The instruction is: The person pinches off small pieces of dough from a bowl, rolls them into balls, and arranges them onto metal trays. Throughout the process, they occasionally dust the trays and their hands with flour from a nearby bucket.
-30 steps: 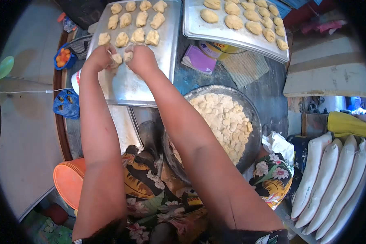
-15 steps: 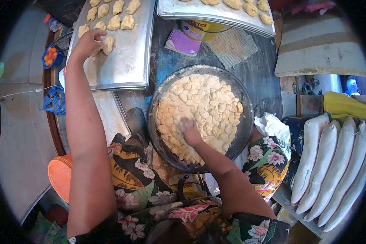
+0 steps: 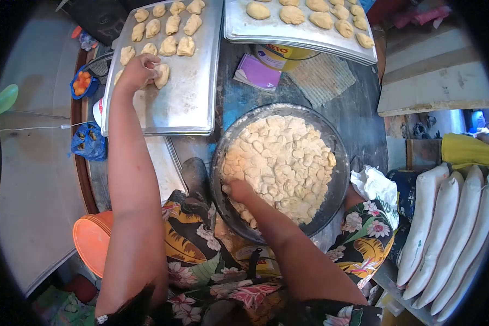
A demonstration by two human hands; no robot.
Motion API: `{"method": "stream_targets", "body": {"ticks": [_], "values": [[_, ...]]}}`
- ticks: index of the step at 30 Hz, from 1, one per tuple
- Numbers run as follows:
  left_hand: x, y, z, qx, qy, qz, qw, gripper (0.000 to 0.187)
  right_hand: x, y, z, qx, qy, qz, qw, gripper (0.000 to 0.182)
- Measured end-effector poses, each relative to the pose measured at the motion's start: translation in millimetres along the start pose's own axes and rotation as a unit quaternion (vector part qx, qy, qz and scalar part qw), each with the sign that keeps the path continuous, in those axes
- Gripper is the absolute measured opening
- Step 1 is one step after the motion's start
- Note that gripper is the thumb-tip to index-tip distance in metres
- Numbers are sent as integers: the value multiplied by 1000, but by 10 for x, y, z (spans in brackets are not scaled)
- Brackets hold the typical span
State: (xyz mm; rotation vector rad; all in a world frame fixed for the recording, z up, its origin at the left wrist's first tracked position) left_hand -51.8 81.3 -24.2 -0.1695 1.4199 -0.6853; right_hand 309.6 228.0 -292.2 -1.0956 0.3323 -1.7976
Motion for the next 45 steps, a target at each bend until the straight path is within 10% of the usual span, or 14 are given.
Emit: {"method": "stream_targets", "body": {"ticks": [6,9,15,17,23,29,34,42,45], "values": [[-70,59,30,13,24,-47,999,32,596,-1880,507,17,-49,-379,924,34],[-113,22,32,12,33,-16,999,31,1144,-2865,216,-101,-141,-322,931,37],[-65,-85,150,92,-43,90,991,25,1475,-3297,-838,-176,-17,-308,935,36],[-38,-59,201,149,-66,106,981,28,1719,-3609,-589,-443,-51,-25,895,34],[-262,153,603,250,-98,319,909,40,1984,-3292,-585,-411,-129,-412,803,21],[525,-855,722,50,-161,169,971,43,1866,-3173,-553,-505,-134,-16,853,32],[919,-1059,674,21,-121,62,990,37,1535,-3295,-115,-477,-168,-106,856,40],[789,-1089,683,41,-178,18,983,43,-1455,-1955,613,-349,236,-38,906,34],[462,-1185,596,-2,-139,-76,987,49,-1285,-1464,813,-345,206,75,913,44]]}}
Point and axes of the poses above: each hand's wrist, its own z-axis away from the middle knuckle, its own y-axis out of the palm, x = y × z, the point moved 7 cm from there along -z, towards the middle knuckle, and after that the axes turned 9 degrees about z, right-handed, at the moved point
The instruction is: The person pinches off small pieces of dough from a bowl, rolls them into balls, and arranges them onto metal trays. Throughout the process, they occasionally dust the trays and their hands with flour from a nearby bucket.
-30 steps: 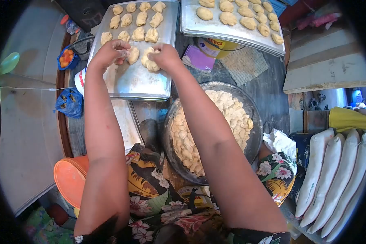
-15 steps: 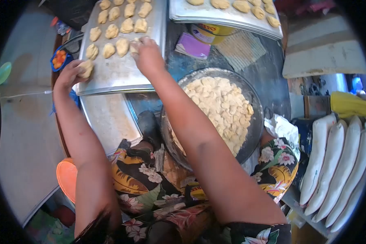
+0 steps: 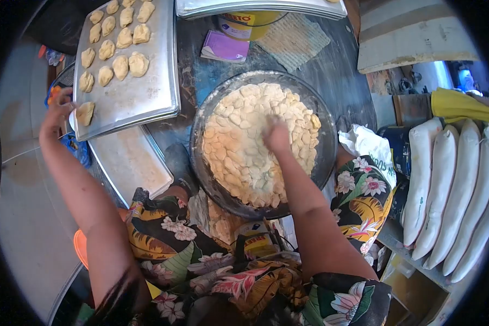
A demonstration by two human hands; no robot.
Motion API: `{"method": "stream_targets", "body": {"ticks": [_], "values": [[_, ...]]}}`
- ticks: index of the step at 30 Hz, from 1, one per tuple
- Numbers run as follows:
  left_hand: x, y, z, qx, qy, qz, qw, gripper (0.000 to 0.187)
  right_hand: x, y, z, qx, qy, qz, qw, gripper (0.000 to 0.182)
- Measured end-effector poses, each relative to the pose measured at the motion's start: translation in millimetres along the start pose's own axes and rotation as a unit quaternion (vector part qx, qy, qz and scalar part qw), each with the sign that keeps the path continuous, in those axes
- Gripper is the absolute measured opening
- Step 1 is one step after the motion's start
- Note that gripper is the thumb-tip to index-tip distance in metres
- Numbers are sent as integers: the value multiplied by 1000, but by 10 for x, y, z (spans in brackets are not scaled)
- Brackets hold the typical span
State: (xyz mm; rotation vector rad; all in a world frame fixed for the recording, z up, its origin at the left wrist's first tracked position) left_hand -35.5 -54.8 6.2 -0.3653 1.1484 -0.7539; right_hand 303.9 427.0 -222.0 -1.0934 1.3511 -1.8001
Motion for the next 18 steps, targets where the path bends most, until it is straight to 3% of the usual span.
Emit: {"method": "stream_targets", "body": {"ticks": [3,7,9,11,14,15,17,18], "values": [[-427,-33,52,-38,84,-37,995,57,315,467,575,85,-130,91,984,46],[-850,180,113,-12,110,-10,994,59,504,343,828,63,-134,121,982,45],[-1042,342,163,8,136,-36,990,59,824,570,1132,237,-316,49,918,43],[-1098,447,110,27,129,-38,991,59,962,721,1457,168,-373,80,909,39],[-1196,538,93,36,135,-32,990,59,1084,858,1745,145,-420,46,895,41],[-1221,557,97,32,143,-24,989,59,1122,910,1745,143,-420,45,895,41],[-1235,599,88,41,143,-26,989,59,989,1277,1801,380,-271,10,884,37],[-1242,619,82,49,143,-28,988,60,1000,1257,1784,380,-270,9,885,37]]}}
Point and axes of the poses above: each hand's wrist, its own z-axis away from the middle knuckle, its own y-axis out of the palm, x = y × z, the point moved 7 cm from there along -z, towards the middle knuckle, and after that the axes turned 9 degrees about z, right-handed, at the moved point
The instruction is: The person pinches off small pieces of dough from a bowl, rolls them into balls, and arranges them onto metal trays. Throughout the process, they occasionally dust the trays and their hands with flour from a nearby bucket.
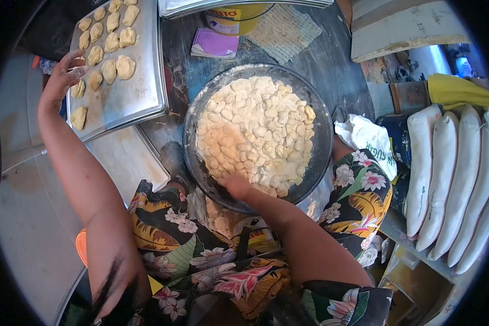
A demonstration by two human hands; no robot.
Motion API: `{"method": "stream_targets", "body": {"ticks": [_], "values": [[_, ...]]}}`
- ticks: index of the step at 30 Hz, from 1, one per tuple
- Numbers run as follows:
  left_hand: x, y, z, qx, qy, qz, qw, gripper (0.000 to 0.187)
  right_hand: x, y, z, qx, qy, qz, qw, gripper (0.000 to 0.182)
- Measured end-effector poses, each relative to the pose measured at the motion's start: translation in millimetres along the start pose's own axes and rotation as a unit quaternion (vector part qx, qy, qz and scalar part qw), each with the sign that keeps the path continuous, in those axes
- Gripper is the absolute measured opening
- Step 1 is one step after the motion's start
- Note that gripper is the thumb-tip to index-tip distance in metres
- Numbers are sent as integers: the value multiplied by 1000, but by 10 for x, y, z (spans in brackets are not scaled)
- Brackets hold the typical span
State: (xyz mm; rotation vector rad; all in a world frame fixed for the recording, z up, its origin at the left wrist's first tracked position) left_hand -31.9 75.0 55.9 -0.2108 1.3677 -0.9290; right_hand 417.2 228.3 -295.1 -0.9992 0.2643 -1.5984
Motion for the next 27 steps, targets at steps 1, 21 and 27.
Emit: {"method": "stream_targets", "body": {"ticks": [1,21,27], "values": [[7,8,-1,0,1,0,1000,60,-32,-254,31,-109,31,-86,990,33],[1773,-186,190,3,-158,60,986,34,2359,-3529,-1450,-485,-11,7,874,61],[1922,-299,154,-5,-192,77,978,34,2389,-3506,-1049,-490,-54,21,870,60]]}}
Point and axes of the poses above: each hand's wrist, its own z-axis away from the middle knuckle, its own y-axis out of the palm, x = y × z, the point moved 7 cm from there along -z, towards the middle knuckle, and after that the axes turned 9 degrees about z, right-handed, at the moved point
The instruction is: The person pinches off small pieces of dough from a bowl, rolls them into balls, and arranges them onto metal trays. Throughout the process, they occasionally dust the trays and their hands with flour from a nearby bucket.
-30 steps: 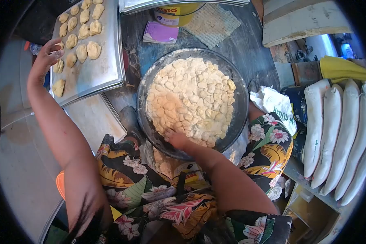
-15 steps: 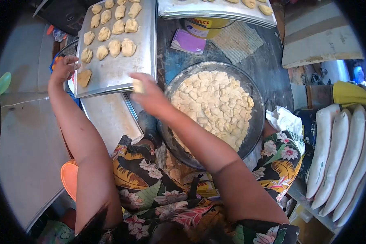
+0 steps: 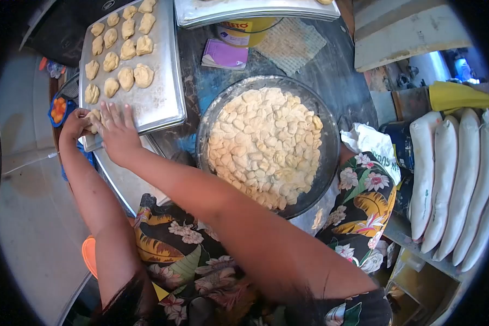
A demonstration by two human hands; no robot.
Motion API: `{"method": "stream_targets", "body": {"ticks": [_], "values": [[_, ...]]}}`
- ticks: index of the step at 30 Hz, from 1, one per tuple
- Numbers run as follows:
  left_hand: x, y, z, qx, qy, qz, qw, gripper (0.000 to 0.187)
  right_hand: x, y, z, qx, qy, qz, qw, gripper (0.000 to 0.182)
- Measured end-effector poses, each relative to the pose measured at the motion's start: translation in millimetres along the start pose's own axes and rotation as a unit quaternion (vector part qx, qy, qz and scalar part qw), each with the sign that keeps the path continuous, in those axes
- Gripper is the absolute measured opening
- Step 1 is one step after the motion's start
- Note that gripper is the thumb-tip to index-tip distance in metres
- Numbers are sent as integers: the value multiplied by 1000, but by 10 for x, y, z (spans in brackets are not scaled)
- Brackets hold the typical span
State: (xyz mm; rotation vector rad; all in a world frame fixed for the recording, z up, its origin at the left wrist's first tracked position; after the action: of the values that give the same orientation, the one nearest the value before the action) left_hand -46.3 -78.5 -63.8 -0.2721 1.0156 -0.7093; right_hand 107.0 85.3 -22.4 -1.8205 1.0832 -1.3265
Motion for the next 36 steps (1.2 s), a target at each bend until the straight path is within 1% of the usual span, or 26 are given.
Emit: {"method": "stream_targets", "body": {"ticks": [1,2,3,4,5,6,8,10,11,12,14,15,16,17,19,20,22,23,25,28,29,31,32,33,34,36], "values": [[-131,40,106,2,2,-2,1000,34,-43,-182,132,1,-15,-43,999,59],[-331,73,315,-27,-12,-22,999,36,-112,-366,295,2,-32,-85,996,58],[-428,91,456,-56,-27,-40,997,39,-259,-466,533,13,-39,-72,997,58],[-402,19,433,-56,-29,-40,997,39,-428,-548,825,27,-46,-61,997,58],[-428,-151,361,-73,31,-41,996,44,-623,-621,1139,53,-24,-76,995,61],[-486,-239,353,-88,87,-45,991,49,-821,-641,1502,60,-6,-134,989,61],[-906,-340,630,-143,137,-124,972,55,-924,-1053,2041,96,27,-298,949,55],[-1149,-442,682,-158,210,-102,959,54,-697,-1789,2161,187,43,-498,846,47],[-1361,-366,835,-153,252,-100,950,52,-526,-2245,2119,155,-19,-533,832,41],[-1579,-178,1051,-149,294,-99,939,50,-341,-2766,2046,61,-153,-542,824,28],[-1795,451,1590,-162,296,-138,931,48,-182,-3215,2130,24,-190,-687,701,22],[-1912,757,1899,-178,307,-171,919,46,-113,-3362,2121,-16,-207,-692,692,24],[-1878,1092,2145,-163,280,-165,932,46,-49,-3506,2116,-56,-224,-694,682,26],[-1735,1391,2314,-147,257,-154,943,45,-51,-3612,2092,-156,-211,-689,676,25],[-1401,1882,2325,-68,266,-166,947,45,-107,-3665,2180,-256,-191,-674,667,25],[-1357,1923,2302,-65,268,-168,946,45,-109,-3650,2259,-267,-194,-675,660,27],[-1333,2079,2206,-2,279,-199,940,45,-147,-3710,2348,-278,-199,-672,657,29],[-1369,2130,2129,0,283,-200,938,45,-156,-3731,2342,-260,-188,-689,650,31],[-1468,2144,1983,-64,289,-260,919,45,-160,-3747,2340,-244,-177,-709,637,33],[-1556,2422,1868,-25,285,-251,925,44,-230,-3770,2388,-306,-180,-648,674,36],[-1564,2501,1836,-6,276,-259,926,44,-208,-3747,2438,-299,-202,-601,713,43],[-1579,2593,1786,11,287,-265,920,44,-291,-3780,2497,-293,-219,-552,749,51],[-1618,2610,1773,4,305,-267,914,44,-342,-3738,2459,-181,-205,-511,815,32],[-1628,2614,1774,-1,320,-270,908,44,-353,-3639,2414,-142,-177,-441,868,26],[-1608,2590,1782,2,315,-273,909,44,-365,-3538,2378,-99,-155,-362,914,22],[-1669,2635,1774,15,338,-251,907,44,-284,-3209,2299,-71,-166,-220,959,29]]}}
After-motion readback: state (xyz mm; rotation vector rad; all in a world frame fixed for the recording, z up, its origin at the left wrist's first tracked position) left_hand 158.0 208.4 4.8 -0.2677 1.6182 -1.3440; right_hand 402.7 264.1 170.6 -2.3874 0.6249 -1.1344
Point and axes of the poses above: each hand's wrist, its own z-axis away from the middle knuckle, its own y-axis out of the palm, x = y × z, the point moved 7 cm from there along -z, towards the middle knuckle, and after that the axes turned 9 degrees about z, right-handed, at the moved point
